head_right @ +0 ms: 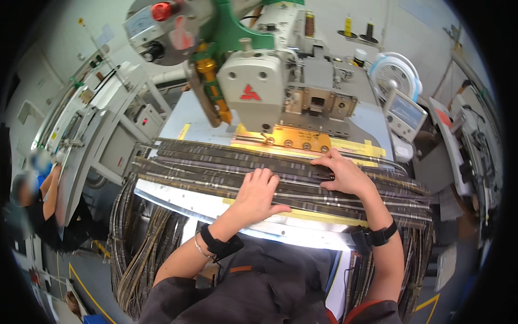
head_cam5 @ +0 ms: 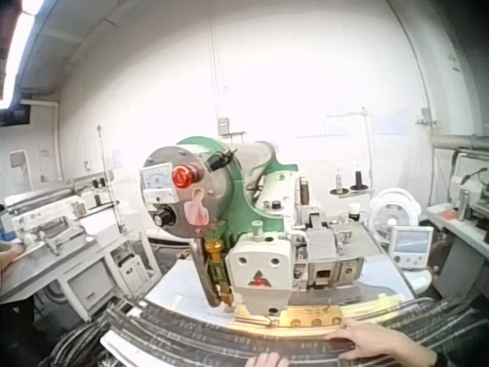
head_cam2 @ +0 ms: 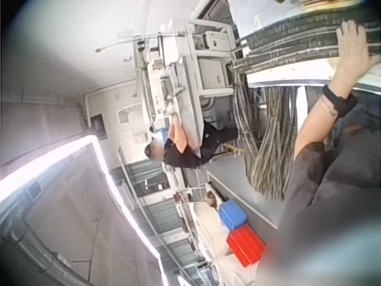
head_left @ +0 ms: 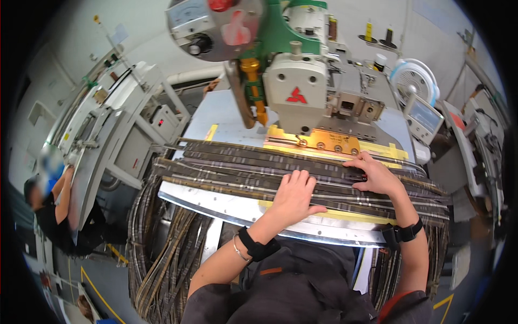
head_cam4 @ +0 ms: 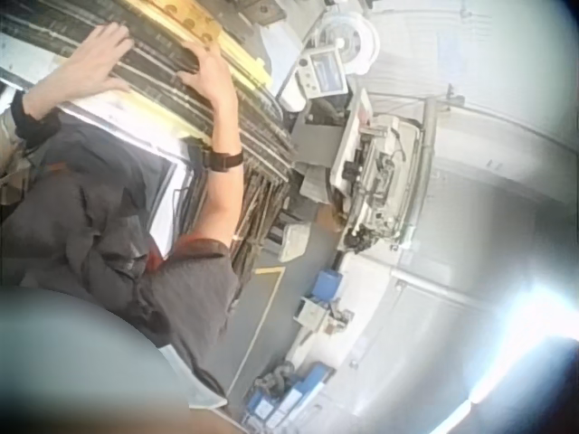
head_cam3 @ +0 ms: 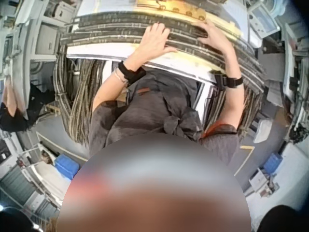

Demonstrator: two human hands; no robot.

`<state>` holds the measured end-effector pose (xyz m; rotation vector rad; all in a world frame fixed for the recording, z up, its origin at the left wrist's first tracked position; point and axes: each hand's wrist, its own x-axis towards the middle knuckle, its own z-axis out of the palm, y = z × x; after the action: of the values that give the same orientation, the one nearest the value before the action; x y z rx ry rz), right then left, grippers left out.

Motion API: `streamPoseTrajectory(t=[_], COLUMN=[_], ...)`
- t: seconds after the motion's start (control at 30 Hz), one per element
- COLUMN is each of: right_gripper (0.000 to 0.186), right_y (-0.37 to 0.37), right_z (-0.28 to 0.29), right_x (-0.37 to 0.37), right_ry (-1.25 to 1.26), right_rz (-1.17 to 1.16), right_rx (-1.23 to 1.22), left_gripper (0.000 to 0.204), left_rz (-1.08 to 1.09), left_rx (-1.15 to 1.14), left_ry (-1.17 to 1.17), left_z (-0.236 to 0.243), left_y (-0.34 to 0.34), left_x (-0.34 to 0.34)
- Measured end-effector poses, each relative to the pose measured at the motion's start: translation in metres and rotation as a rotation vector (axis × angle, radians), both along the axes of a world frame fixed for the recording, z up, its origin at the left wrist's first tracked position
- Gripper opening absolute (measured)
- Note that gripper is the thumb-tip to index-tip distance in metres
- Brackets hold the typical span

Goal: The worker is sewing several plaid straps together using an industrial sewing machine and trimming them with scissors.

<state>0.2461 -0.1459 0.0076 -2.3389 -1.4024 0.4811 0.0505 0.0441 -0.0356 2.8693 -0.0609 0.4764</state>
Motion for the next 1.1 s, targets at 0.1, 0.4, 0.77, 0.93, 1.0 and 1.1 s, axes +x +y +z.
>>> streamPoseTrajectory(t=[0.1, 0.4, 0.77, 0.93, 1.0, 1.1], right_gripper=[0.063, 0.062, 0.062, 0.060, 0.060, 0.060], right_y=[-0.008, -0.010, -0.012, -0.011, -0.010, -0.010], right_z=[-0.008, -0.018, -0.021, -0.020, -0.018, -0.017], right_x=[0.008, 0.008, 0.010, 0.010, 0.009, 0.009], right_ry=[0.003, 0.018, -0.003, -0.009, 0.005, 0.016], right_rz=[0.003, 0.019, 0.031, 0.026, 0.017, 0.014], right_rx=[0.061, 0.097, 0.112, 0.100, 0.092, 0.089], left_gripper=[0.072, 0.069, 0.068, 0.072, 0.076, 0.077], left_rz=[-0.008, -0.054, 0.009, 0.000, 0.024, 0.033], left_rx=[0.053, 0.165, 0.147, 0.103, 0.098, 0.090], left_ry=[0.046, -0.003, 0.078, 0.083, 0.074, 0.071], left_z=[0.007, 0.014, 0.004, 0.005, 0.005, 0.004], left_y=[0.003, 0.052, 0.062, 0.064, 0.063, 0.063], left_x=[-0.001, 0.031, 0.042, 0.046, 0.046, 0.047])
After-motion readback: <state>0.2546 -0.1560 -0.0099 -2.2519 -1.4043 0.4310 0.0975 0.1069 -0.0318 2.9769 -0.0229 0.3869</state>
